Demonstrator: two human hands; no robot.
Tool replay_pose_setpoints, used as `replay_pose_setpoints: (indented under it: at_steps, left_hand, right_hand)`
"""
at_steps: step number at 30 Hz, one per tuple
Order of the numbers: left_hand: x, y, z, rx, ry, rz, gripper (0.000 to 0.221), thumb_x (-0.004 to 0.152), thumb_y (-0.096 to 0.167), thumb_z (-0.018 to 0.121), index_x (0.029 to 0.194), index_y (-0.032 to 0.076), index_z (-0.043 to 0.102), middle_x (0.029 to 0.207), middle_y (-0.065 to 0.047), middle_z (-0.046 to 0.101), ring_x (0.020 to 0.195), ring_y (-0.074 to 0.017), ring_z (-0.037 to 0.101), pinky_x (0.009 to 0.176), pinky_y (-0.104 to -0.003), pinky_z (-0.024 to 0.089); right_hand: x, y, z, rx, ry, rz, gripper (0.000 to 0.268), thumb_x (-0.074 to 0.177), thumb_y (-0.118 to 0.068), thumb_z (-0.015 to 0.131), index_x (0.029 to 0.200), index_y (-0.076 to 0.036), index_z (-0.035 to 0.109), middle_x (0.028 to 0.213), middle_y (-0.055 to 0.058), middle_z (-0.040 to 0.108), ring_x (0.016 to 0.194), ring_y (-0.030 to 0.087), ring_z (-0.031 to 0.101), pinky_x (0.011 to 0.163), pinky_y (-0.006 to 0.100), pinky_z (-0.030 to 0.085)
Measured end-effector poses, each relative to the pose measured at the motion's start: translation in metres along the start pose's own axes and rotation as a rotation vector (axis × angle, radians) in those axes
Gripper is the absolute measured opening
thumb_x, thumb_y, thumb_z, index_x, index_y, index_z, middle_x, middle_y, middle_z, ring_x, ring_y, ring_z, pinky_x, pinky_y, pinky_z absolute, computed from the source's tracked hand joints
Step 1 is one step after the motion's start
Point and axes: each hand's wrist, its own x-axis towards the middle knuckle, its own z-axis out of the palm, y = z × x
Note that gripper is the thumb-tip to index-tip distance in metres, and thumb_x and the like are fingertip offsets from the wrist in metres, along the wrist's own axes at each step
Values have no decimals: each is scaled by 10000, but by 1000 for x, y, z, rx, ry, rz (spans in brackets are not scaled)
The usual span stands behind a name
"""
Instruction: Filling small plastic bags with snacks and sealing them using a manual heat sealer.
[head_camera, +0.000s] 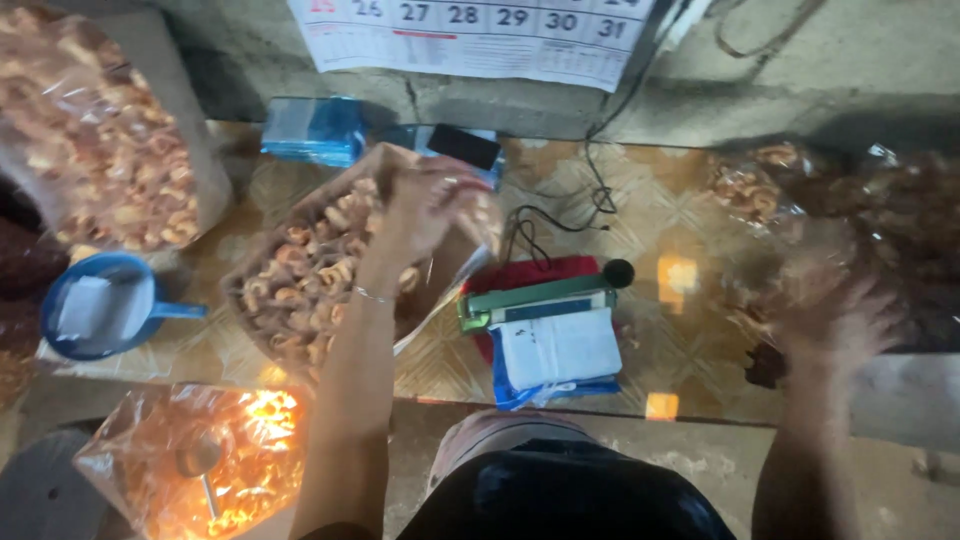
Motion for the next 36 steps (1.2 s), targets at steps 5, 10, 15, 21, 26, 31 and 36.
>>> replay_pose_setpoints:
  at_steps: [5, 10, 15, 21, 26, 31, 36]
  left_hand:
    - [10, 8, 106, -58, -205, 356, 149, 981, 351, 534, 1032, 325, 671, 1373, 51, 536, 1392, -134, 329, 1147, -385, 15]
    - [7, 66, 118, -313, -124, 381, 342, 853, 319, 693, 1167, 268, 565, 1494, -83, 393, 1459, -324, 293, 1190, -544, 140]
    - [-66, 27, 140, -994, -72, 133, 1583, 444, 411, 972, 1588, 206, -103, 1674, -145, -20, 1546, -349, 37, 1212, -605, 203]
    - [-162, -15, 203, -829, 31, -404, 1630, 483, 382, 989, 1521, 57, -225, 1581, -227, 36, 1414, -480, 210, 1048, -723, 268]
    - [-135, -4, 201, -1221, -277, -319, 1534, 503, -170, 885, 1566, 241, -142, 1257, -173, 452, 1158, -346, 572, 829, -506, 547]
    - [-77, 32, 165, -1032, -378, -222, 794, 545, -42, 911, 1196, 35, 464, 954, -153, 626, 842, -201, 622, 598, -297, 522]
    - [-62, 50, 165, -673, -460, -236, 805, 588, 85, 900, 1247, 25, 443, 944, -193, 685, 823, -262, 661, 598, -314, 547]
  right_hand:
    - [-99, -129, -259, 1027, -396, -300, 1220, 535, -158, 945, 1488, 89, 224, 1553, 269, 280, 1455, 387, 220, 1254, 395, 111]
    - [-92, -131, -186, 2084, -605, -561, 1124, 539, 247, 795, 1471, -58, 244, 1270, 238, 519, 788, 382, 649, 498, 548, 624]
    - [-121, -123, -118, 2051, -599, -509, 1199, 565, 169, 831, 1540, -156, 211, 1213, 91, 495, 1146, 245, 604, 638, 351, 667]
    - [-157, -149, 14, 2307, -670, -186, 858, 589, 303, 723, 1312, -11, 383, 842, 168, 576, 603, 351, 684, 368, 537, 625]
    - [-143, -148, -74, 2376, -698, -444, 933, 506, 168, 869, 1334, -16, 481, 961, 172, 679, 801, 251, 731, 555, 399, 664]
    - [-74, -107, -170, 1912, -364, -983, 616, 716, -85, 800, 1261, -76, 515, 1363, 266, 503, 1096, 376, 642, 745, 414, 573]
    - [-31, -98, -224, 1031, -108, -1168, 138, 922, -213, 658, 868, -157, 772, 1279, 143, 624, 1103, 437, 610, 935, 489, 474]
